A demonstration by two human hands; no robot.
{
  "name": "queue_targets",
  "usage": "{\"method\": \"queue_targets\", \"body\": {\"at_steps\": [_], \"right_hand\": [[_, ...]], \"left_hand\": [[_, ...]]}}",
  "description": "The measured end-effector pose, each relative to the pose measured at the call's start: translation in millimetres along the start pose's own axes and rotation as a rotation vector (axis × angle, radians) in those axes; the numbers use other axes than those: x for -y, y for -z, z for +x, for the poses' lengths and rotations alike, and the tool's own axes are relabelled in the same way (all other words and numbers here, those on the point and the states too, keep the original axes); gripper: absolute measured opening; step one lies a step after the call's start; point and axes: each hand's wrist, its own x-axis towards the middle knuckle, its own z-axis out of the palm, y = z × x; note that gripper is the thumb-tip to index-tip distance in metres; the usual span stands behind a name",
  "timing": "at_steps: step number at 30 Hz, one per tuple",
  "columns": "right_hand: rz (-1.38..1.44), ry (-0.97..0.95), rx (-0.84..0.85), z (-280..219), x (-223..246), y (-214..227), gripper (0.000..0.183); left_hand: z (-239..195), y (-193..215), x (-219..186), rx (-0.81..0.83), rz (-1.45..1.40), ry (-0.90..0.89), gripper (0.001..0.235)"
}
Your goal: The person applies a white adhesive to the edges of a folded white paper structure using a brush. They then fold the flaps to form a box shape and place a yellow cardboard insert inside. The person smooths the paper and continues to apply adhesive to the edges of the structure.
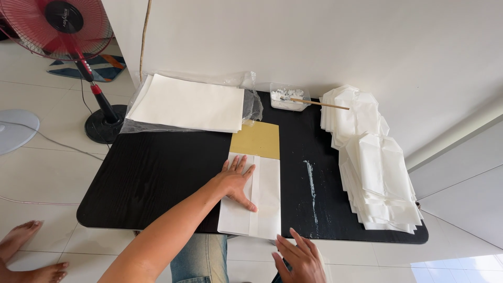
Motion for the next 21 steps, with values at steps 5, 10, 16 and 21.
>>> {"method": "queue_targets", "body": {"at_steps": [5, 10, 16, 21], "right_hand": [[0.017, -0.054, 0.088, 50, 22, 0, 0.049], [0.047, -0.016, 0.115, 56, 12, -15, 0.049], [0.110, 0.074, -0.016, 51, 17, -15, 0.019], [0.182, -0.019, -0.069, 46, 24, -18, 0.009]], "left_hand": [[7, -32, 19, -0.260, -0.021, -0.187, 0.147], [24, -65, 29, -0.515, -0.037, -0.307, 0.131], [38, -108, 20, -0.626, -0.080, -0.256, 0.092], [43, -135, 10, -0.722, -0.125, -0.188, 0.079]]}}
